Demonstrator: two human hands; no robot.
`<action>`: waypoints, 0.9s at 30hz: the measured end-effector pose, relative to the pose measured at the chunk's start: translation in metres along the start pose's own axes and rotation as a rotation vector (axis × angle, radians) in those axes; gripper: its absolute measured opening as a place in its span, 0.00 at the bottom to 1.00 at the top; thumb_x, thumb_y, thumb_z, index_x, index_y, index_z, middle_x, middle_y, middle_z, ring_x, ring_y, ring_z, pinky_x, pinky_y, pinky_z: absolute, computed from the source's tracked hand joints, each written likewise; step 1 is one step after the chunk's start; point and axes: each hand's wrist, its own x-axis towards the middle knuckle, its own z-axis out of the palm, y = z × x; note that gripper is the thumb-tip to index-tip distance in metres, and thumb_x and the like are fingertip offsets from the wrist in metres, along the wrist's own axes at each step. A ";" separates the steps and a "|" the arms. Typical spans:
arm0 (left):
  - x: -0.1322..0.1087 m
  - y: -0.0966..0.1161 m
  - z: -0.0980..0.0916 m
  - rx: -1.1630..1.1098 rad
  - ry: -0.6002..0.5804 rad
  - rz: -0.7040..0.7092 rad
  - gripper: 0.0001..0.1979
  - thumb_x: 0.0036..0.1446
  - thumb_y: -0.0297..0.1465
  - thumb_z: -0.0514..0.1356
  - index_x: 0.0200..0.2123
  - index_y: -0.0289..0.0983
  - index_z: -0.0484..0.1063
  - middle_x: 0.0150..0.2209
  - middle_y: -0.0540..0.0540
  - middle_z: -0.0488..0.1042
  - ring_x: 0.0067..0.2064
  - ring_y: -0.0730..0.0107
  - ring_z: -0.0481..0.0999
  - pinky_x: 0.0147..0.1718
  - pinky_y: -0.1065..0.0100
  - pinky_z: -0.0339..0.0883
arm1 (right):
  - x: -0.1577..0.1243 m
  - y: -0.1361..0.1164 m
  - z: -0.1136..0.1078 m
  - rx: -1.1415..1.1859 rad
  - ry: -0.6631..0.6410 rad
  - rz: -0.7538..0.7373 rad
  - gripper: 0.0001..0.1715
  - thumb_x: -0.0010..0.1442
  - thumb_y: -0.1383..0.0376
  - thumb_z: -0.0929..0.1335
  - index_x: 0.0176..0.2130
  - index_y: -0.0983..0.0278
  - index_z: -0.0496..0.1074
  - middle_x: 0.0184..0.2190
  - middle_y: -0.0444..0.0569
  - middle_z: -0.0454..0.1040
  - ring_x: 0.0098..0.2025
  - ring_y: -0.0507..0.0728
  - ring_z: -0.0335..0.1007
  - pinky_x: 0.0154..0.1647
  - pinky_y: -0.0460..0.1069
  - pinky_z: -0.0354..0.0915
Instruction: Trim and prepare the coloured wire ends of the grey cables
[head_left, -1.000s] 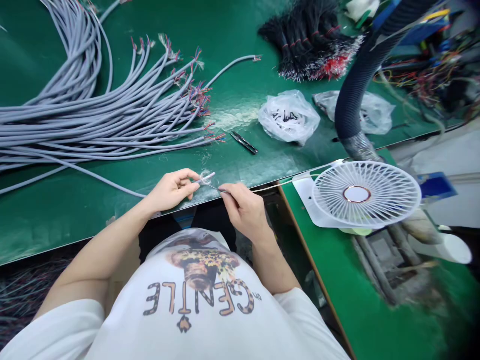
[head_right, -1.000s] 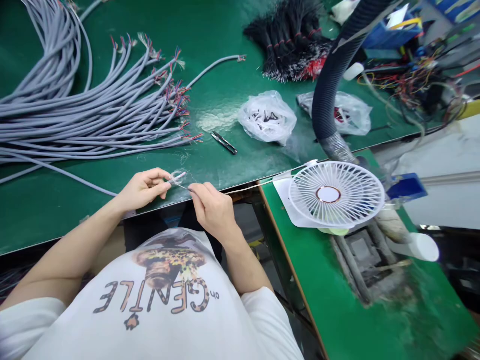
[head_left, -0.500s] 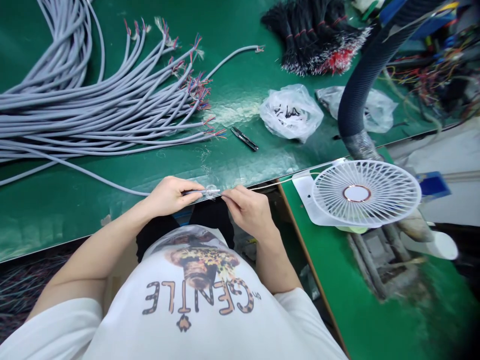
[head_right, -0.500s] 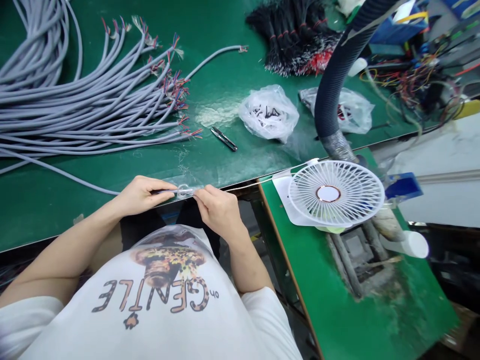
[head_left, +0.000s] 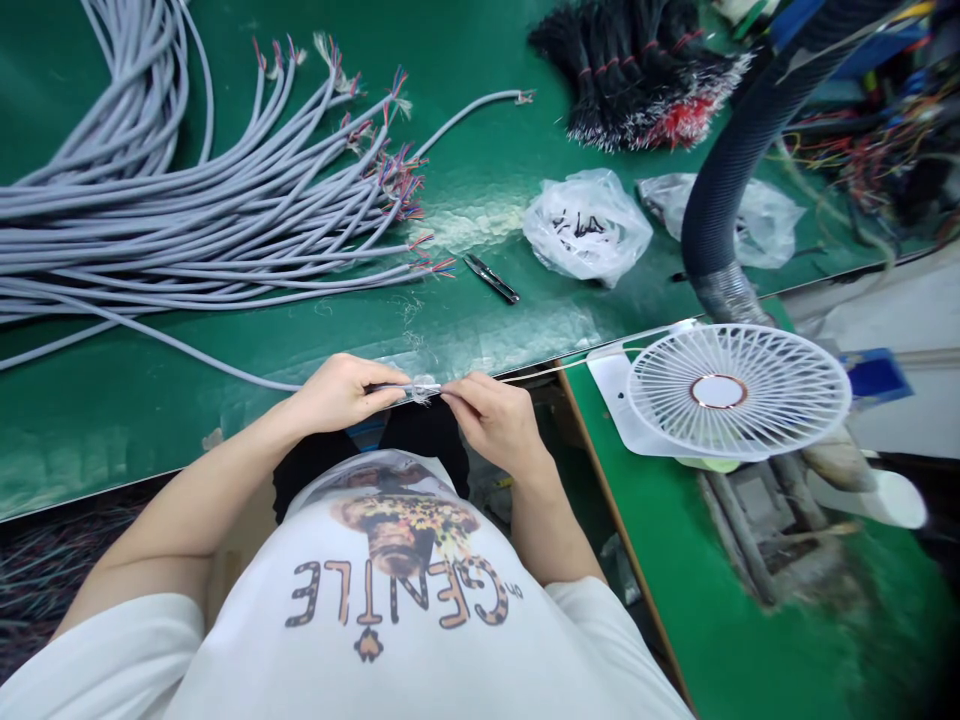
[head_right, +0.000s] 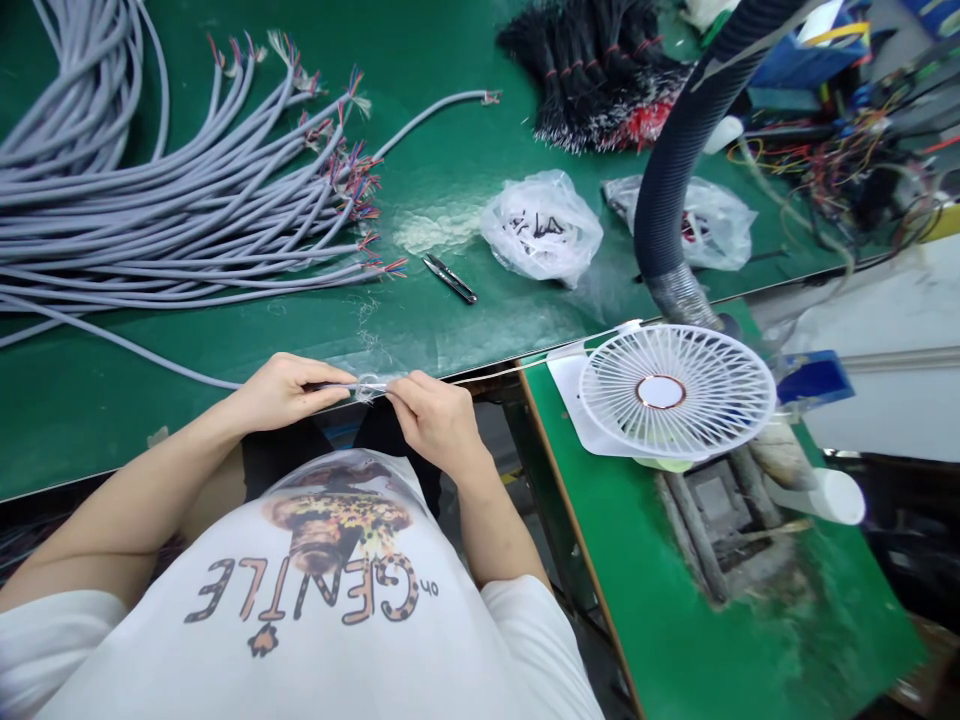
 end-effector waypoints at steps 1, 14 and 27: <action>0.000 0.000 0.000 0.003 -0.002 -0.001 0.12 0.58 0.35 0.58 0.40 0.39 0.80 0.38 0.46 0.82 0.36 0.67 0.81 0.37 0.73 0.71 | 0.000 0.001 0.000 -0.002 -0.002 -0.005 0.14 0.66 0.64 0.61 0.38 0.63 0.75 0.28 0.47 0.73 0.30 0.51 0.68 0.32 0.44 0.60; 0.000 0.001 -0.001 -0.041 -0.047 0.000 0.12 0.59 0.35 0.58 0.41 0.38 0.80 0.36 0.46 0.82 0.34 0.69 0.81 0.34 0.74 0.69 | 0.008 0.019 0.003 0.095 -0.050 -0.136 0.11 0.65 0.64 0.62 0.36 0.64 0.72 0.28 0.46 0.73 0.29 0.51 0.67 0.33 0.44 0.60; 0.001 0.000 -0.004 -0.031 -0.132 0.019 0.13 0.60 0.34 0.56 0.41 0.36 0.79 0.35 0.45 0.81 0.34 0.71 0.79 0.34 0.75 0.66 | 0.012 0.034 0.017 0.340 -0.037 -0.180 0.06 0.61 0.67 0.66 0.32 0.64 0.70 0.26 0.44 0.72 0.24 0.48 0.63 0.27 0.43 0.58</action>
